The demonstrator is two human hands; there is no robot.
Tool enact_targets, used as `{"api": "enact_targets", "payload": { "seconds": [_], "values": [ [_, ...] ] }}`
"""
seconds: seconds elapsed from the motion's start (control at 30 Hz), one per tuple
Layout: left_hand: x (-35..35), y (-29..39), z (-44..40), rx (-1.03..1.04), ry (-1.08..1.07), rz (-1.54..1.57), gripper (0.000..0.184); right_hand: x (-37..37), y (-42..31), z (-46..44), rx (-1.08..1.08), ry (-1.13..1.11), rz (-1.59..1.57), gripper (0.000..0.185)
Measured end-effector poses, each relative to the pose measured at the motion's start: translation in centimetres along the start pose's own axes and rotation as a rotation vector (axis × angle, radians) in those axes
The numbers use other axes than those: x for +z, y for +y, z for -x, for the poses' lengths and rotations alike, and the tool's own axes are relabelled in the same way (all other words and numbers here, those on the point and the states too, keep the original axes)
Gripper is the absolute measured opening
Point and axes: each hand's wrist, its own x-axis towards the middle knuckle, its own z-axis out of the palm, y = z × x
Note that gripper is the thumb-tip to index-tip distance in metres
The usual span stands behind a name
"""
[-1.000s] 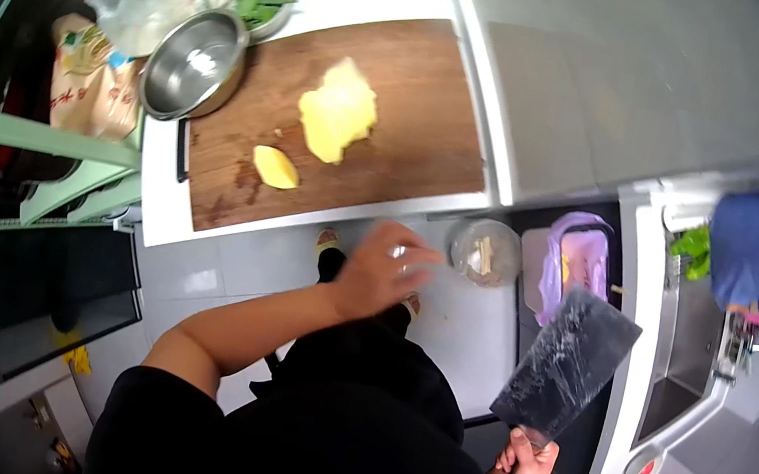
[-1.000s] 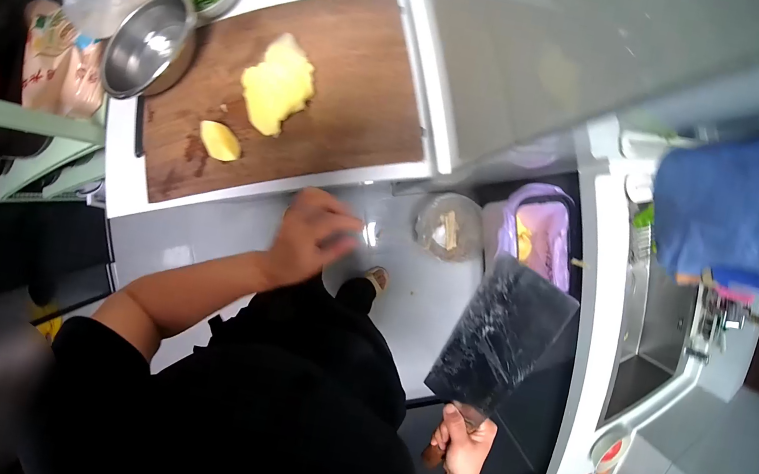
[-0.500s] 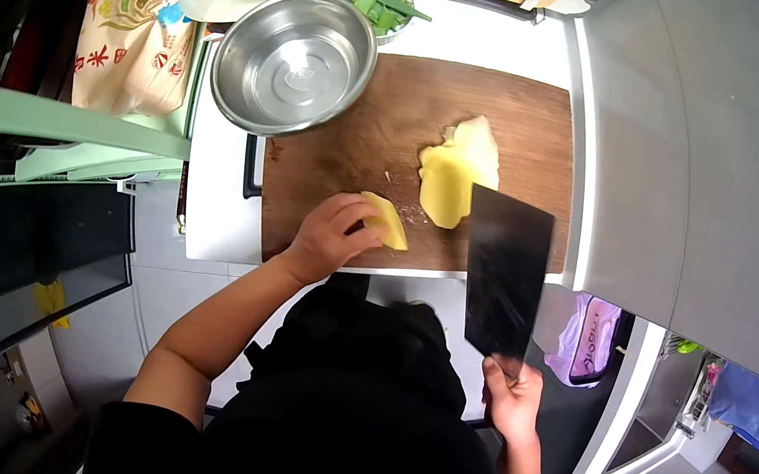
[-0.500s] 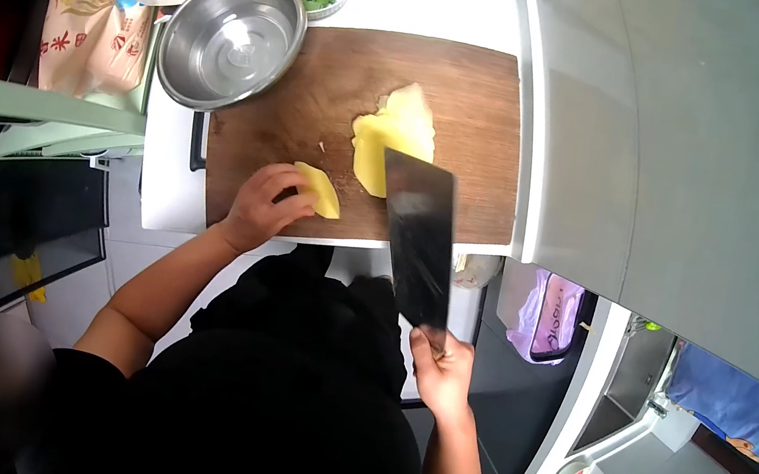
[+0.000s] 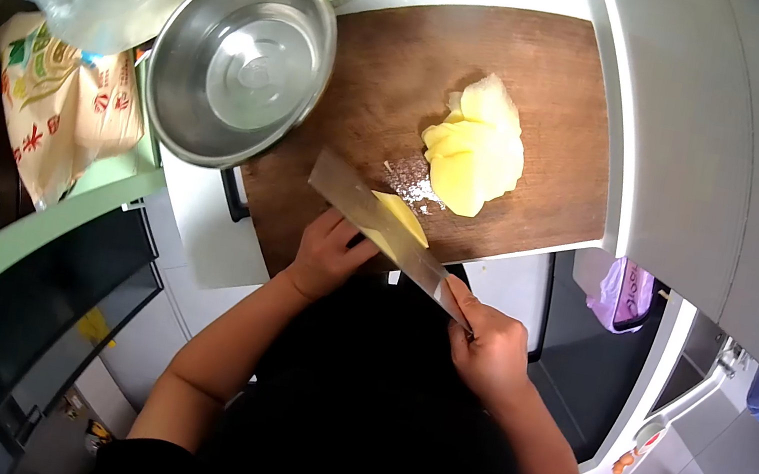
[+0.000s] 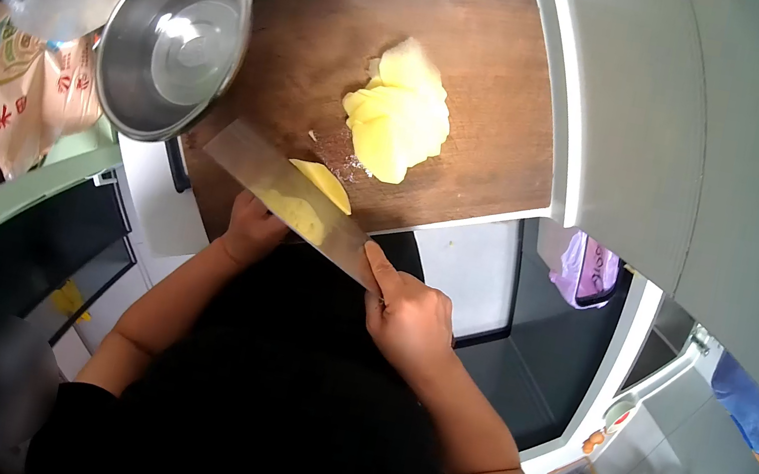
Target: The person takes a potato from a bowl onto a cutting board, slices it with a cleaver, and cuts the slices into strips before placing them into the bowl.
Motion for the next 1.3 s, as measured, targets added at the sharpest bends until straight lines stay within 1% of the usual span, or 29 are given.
{"api": "enact_targets", "payload": {
  "seconds": [0.03, 0.1, 0.33, 0.4, 0.43, 0.5, 0.73, 0.8, 0.93, 1.23, 1.3],
  "values": [
    [0.1, -0.2, -0.1, 0.008, -0.018, 0.013, 0.023, 0.1, 0.1, -0.1, 0.022, 0.004, -0.009, 0.04],
    [0.5, -0.2, -0.1, -0.013, 0.024, 0.036, 0.022, -0.1, 0.2, -0.1, 0.031, -0.02, -0.028, 0.039],
    [0.2, -0.3, -0.2, -0.008, -0.005, 0.039, 0.024, -0.3, -0.1, 0.3, 0.097, -0.025, -0.05, 0.041],
    [0.3, -0.3, 0.0, -0.001, -0.013, 0.01, 0.024, -0.8, -0.5, 0.4, 0.185, -0.117, -0.054, 0.045],
    [0.3, -0.4, 0.0, -0.001, -0.014, 0.012, 0.024, -0.8, -0.4, 0.5, 0.188, -0.118, -0.054, 0.045],
    [0.2, -0.4, 0.0, 0.002, -0.016, 0.043, 0.022, -0.5, -0.1, 0.6, 0.112, -0.085, -0.022, 0.044],
    [0.0, -0.4, -0.5, -0.003, 0.007, 0.05, 0.021, -0.4, -0.7, -0.1, 0.109, -0.085, 0.015, 0.045],
    [0.1, -0.3, -0.3, -0.014, 0.0, 0.061, 0.021, -0.4, -1.1, -0.3, 0.186, -0.128, -0.006, 0.043],
    [-0.1, -0.1, -0.5, -0.03, 0.005, 0.022, 0.021, -0.4, -1.5, -1.1, 0.205, -0.149, 0.004, 0.041],
    [0.2, -0.1, -1.2, -0.074, 0.037, 0.104, 0.02, -0.9, -1.1, -2.7, 0.23, -0.155, -0.094, 0.034],
    [0.2, 0.0, -1.4, -0.086, 0.037, 0.103, 0.022, -1.2, -1.0, -3.0, 0.236, -0.197, -0.112, 0.032]
  ]
}}
